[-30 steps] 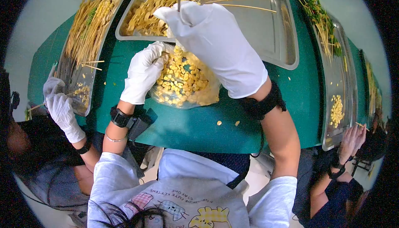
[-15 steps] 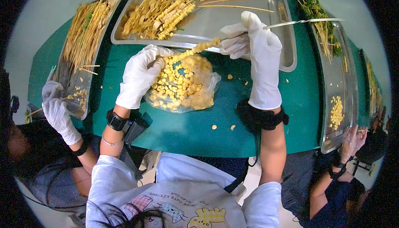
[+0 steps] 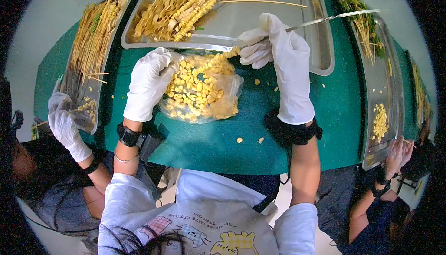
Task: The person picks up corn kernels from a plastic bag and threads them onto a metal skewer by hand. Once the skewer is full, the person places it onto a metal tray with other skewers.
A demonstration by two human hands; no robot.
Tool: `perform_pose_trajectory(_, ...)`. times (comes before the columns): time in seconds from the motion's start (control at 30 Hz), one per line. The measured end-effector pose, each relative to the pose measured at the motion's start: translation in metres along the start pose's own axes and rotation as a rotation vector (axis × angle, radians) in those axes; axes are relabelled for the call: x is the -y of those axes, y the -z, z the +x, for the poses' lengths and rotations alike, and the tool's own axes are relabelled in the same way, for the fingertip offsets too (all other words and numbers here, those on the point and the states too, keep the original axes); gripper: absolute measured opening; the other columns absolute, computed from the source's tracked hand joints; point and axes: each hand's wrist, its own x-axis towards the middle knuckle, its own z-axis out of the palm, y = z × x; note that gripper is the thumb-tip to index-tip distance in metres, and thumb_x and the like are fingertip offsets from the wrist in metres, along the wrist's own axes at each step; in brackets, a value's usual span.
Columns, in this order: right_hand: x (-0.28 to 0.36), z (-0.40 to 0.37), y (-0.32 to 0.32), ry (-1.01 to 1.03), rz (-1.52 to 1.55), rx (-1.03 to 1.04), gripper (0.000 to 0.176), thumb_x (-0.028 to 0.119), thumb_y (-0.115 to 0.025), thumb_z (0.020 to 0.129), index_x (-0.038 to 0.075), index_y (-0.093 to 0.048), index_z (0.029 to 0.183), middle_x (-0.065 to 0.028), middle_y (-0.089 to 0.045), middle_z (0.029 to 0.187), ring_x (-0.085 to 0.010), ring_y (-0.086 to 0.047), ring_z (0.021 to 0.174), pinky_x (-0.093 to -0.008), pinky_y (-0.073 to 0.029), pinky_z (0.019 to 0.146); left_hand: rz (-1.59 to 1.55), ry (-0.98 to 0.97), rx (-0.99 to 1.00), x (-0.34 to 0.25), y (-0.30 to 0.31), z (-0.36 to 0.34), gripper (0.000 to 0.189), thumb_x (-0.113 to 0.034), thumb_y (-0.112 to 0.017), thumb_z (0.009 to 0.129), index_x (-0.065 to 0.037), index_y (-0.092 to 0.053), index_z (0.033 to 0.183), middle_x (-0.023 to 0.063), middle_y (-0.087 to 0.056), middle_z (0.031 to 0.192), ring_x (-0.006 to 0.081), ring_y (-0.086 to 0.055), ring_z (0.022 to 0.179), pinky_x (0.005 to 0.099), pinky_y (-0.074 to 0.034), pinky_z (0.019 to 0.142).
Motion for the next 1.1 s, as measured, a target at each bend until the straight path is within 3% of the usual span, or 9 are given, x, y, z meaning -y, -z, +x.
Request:
perform_pose_trajectory(0.33,0.004,-0.003,-0.003,0.016,-0.033,-0.059,0.055,0.046,-0.051,0.1,-0.003,-0.071,0.085,-0.0104,-0.069,0.065,-0.0158,-0.067,0.053,-0.0209,-0.049,0.046,-0.167,-0.122,0.037,-0.013,0.005,0.008,0.023,0.008,-0.064,0.076,-0.004,-0.073,0.094,0.0111,-0.069,0.091,0.0278,-0.066,0.086,0.0323,-0.051,0.078)
perform_pose_trajectory(0.43,0.001,0.001,0.011,0.023,-0.016,-0.121,0.055,0.047,-0.053,0.099,-0.002,-0.071,0.083,-0.0104,-0.068,0.062,-0.0149,-0.065,0.05,-0.0202,-0.047,0.045,-0.139,-0.162,-0.066,-0.015,0.005,0.006,0.023,0.007,-0.062,0.077,-0.004,-0.073,0.093,0.0111,-0.069,0.091,0.0278,-0.066,0.085,0.0341,-0.052,0.077)
perform_pose_trajectory(0.53,0.0,0.0,0.016,0.054,-0.072,-0.199,0.055,0.048,-0.056,0.097,-0.002,-0.07,0.08,-0.01,-0.066,0.059,-0.0124,-0.06,0.045,-0.0195,-0.043,0.042,-0.124,-0.194,-0.024,-0.017,0.007,0.006,0.021,0.003,-0.062,0.078,-0.004,-0.072,0.095,0.0098,-0.069,0.091,0.0286,-0.066,0.088,0.0361,-0.051,0.081)
perform_pose_trajectory(0.63,0.006,-0.005,0.013,0.108,-0.133,-0.239,0.053,0.047,-0.056,0.098,-0.001,-0.07,0.08,-0.0095,-0.065,0.058,-0.0111,-0.057,0.043,-0.0197,-0.041,0.041,-0.113,-0.199,0.142,-0.022,0.014,0.003,0.02,-0.006,-0.065,0.081,-0.008,-0.072,0.1,0.0094,-0.069,0.097,0.0302,-0.064,0.095,0.0381,-0.05,0.088)
perform_pose_trajectory(0.73,0.016,-0.015,0.004,0.138,-0.102,-0.246,0.049,0.045,-0.056,0.098,0.001,-0.07,0.083,-0.0085,-0.066,0.06,-0.01,-0.056,0.043,-0.0197,-0.04,0.041,-0.147,-0.195,0.31,-0.026,0.01,0.0,0.025,-0.013,-0.068,0.084,-0.013,-0.07,0.109,0.0107,-0.066,0.107,0.0324,-0.062,0.103,0.0396,-0.048,0.093)
perform_pose_trajectory(0.77,0.017,-0.019,0.002,0.139,-0.082,-0.243,0.048,0.044,-0.055,0.099,0.001,-0.07,0.085,-0.0082,-0.066,0.06,-0.0099,-0.057,0.043,-0.0195,-0.04,0.041,-0.119,-0.185,0.342,-0.027,0.006,-0.002,0.034,-0.023,-0.07,0.086,-0.017,-0.067,0.119,0.0129,-0.062,0.119,0.0347,-0.058,0.112,0.0414,-0.044,0.099)
perform_pose_trajectory(0.97,0.011,-0.019,0.01,0.179,-0.079,-0.204,0.041,0.039,-0.054,0.101,0.002,-0.069,0.097,-0.0078,-0.068,0.066,-0.0096,-0.057,0.044,-0.0197,-0.04,0.041,-0.144,-0.266,0.398,-0.023,-0.002,-0.003,0.049,-0.036,-0.063,0.087,-0.018,-0.059,0.133,0.0147,-0.055,0.134,0.0366,-0.05,0.123,0.0448,-0.036,0.107)
perform_pose_trajectory(1.1,0.011,-0.019,0.011,0.239,-0.045,-0.286,0.04,0.039,-0.055,0.101,0.002,-0.07,0.097,-0.0089,-0.069,0.069,-0.0097,-0.057,0.044,-0.02,-0.039,0.04,-0.108,-0.312,0.381,-0.027,-0.01,-0.006,0.053,-0.035,-0.062,0.087,-0.017,-0.056,0.137,0.0152,-0.053,0.136,0.0373,-0.049,0.124,0.045,-0.036,0.107)
